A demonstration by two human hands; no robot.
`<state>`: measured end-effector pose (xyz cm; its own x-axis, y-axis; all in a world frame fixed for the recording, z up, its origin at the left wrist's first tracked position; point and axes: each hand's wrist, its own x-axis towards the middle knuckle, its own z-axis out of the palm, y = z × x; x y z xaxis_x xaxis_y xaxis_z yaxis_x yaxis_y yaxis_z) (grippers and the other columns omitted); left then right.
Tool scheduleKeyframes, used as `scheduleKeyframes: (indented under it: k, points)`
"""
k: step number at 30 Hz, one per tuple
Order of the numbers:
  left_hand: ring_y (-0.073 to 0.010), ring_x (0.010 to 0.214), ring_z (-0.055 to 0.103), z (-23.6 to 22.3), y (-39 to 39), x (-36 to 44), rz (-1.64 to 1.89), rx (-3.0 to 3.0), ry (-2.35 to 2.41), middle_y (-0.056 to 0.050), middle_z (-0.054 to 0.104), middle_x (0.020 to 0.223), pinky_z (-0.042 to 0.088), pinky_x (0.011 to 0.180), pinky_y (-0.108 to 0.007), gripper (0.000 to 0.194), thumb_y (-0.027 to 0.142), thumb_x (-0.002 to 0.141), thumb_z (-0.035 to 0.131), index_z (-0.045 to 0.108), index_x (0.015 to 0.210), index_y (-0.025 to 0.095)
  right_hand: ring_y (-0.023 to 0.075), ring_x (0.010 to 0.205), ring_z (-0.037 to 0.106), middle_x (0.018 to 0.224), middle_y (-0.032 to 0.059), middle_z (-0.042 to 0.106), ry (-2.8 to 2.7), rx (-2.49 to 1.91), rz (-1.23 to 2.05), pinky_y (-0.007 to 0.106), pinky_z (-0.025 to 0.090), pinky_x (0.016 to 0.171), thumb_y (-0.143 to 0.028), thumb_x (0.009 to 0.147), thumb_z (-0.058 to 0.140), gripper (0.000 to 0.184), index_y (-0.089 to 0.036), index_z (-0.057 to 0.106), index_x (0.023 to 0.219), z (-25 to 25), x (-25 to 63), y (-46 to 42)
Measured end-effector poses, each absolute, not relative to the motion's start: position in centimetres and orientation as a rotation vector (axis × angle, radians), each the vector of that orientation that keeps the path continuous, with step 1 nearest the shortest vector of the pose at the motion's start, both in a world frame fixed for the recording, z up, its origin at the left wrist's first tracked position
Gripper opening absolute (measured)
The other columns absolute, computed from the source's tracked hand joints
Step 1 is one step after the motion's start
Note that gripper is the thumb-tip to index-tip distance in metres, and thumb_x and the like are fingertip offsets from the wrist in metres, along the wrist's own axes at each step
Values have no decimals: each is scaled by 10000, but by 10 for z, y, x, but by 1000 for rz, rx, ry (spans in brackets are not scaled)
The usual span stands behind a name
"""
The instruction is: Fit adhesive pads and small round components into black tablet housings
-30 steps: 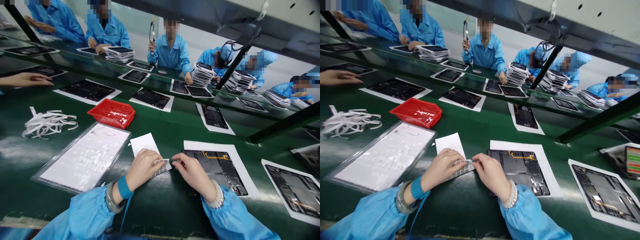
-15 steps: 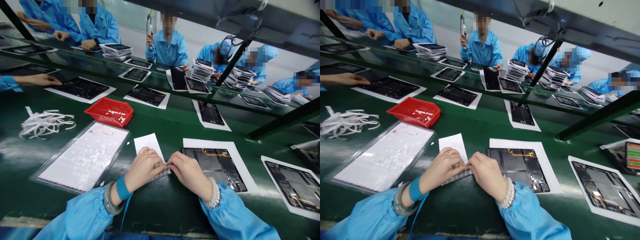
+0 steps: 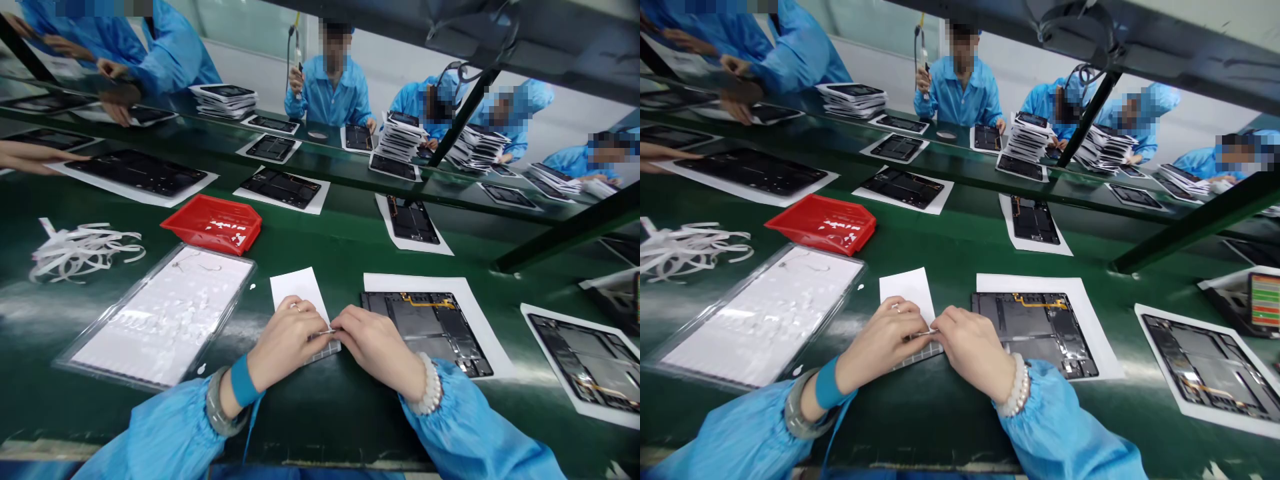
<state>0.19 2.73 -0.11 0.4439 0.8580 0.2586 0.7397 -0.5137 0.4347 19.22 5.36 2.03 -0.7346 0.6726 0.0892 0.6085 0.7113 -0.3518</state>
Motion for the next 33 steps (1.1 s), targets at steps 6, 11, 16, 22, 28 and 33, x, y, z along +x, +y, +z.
scheduleKeyframes:
  k: [6,11,16,22,28,33]
  points:
    - [-153,682,559,-3,28,3,616,2407,1424,9,587,639,357,848,-370,306,352,896,568,608,647,179,150,795,587,876,33,632,-2738,-1013,368,260,435,707,-206,937,480,159,-201,629,881,22,189,51]
    - [-172,713,597,4,28,-2,567,2131,1443,6,638,689,410,815,-351,229,399,838,620,641,745,190,169,822,572,877,63,632,-2575,-928,421,292,442,737,-197,945,437,219,-186,629,839,33,200,48]
    - [-139,670,615,15,33,-13,456,1640,1018,12,697,778,473,625,-234,296,417,918,431,573,1071,206,161,750,578,794,34,633,-1922,-1263,924,292,463,700,-333,850,577,159,-199,606,768,45,256,65]
    - [-169,953,603,3,55,24,561,2194,988,-27,677,1045,470,819,-280,265,270,971,362,601,1075,223,169,738,580,739,21,661,-1745,-1580,1161,327,456,739,-359,758,624,183,-180,639,722,-2,278,68]
    - [-221,1056,549,-22,57,53,423,2871,863,-60,623,1168,435,853,-345,223,140,926,480,576,1118,199,218,942,533,832,42,654,-1851,-1606,755,390,387,886,-312,801,618,175,-212,644,660,-21,262,60]
    - [-195,893,584,-26,36,52,450,2914,864,-59,640,952,443,767,-328,213,70,927,422,593,1017,158,220,952,520,829,41,642,-1844,-1633,733,396,370,894,-281,799,634,162,-219,648,650,-19,255,50]
